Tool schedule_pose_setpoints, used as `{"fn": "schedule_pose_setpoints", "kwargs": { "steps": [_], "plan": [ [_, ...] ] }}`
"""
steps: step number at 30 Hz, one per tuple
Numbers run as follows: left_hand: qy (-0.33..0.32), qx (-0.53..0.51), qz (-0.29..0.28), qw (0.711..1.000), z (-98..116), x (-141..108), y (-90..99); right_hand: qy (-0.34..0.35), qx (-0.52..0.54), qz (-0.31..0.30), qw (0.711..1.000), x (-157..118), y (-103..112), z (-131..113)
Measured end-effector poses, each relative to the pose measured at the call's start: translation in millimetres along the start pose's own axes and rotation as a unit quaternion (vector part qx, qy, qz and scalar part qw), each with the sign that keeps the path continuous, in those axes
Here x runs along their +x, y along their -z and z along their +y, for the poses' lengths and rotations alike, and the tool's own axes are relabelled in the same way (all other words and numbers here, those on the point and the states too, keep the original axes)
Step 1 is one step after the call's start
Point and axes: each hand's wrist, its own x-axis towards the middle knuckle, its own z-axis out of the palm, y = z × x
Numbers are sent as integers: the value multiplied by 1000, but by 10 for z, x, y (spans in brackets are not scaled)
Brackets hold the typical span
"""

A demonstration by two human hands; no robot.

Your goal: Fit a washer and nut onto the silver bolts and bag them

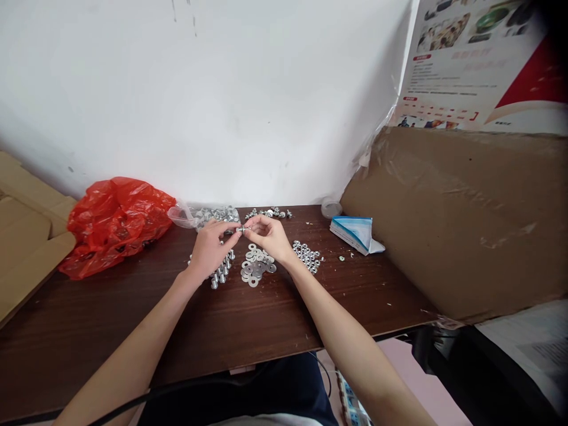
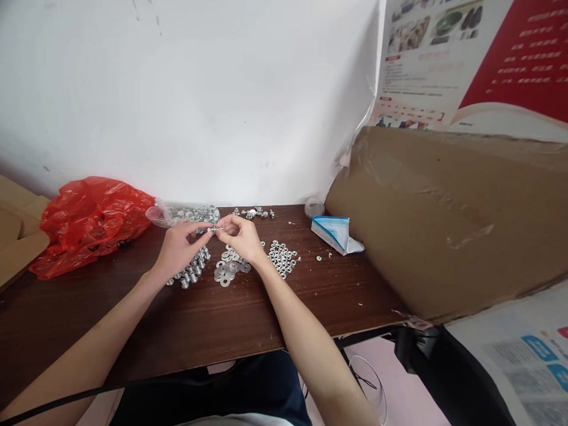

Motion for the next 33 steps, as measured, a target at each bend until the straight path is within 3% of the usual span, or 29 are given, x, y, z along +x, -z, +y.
{"fn": "schedule_pose_setpoints", "kwargs": {
  "steps": [7,21,33],
  "plan": [
    [20,-1,-16,1000,-22,-9,-15,49,-56,2,997,0,-17,18],
    [40,-4,-16,999,-40,-18,-40,23,-67,7,997,14,0,90],
    [15,-5,-11,1000,0,-23,-13,-20,-4,35,999,12,-14,48]
  ]
}}
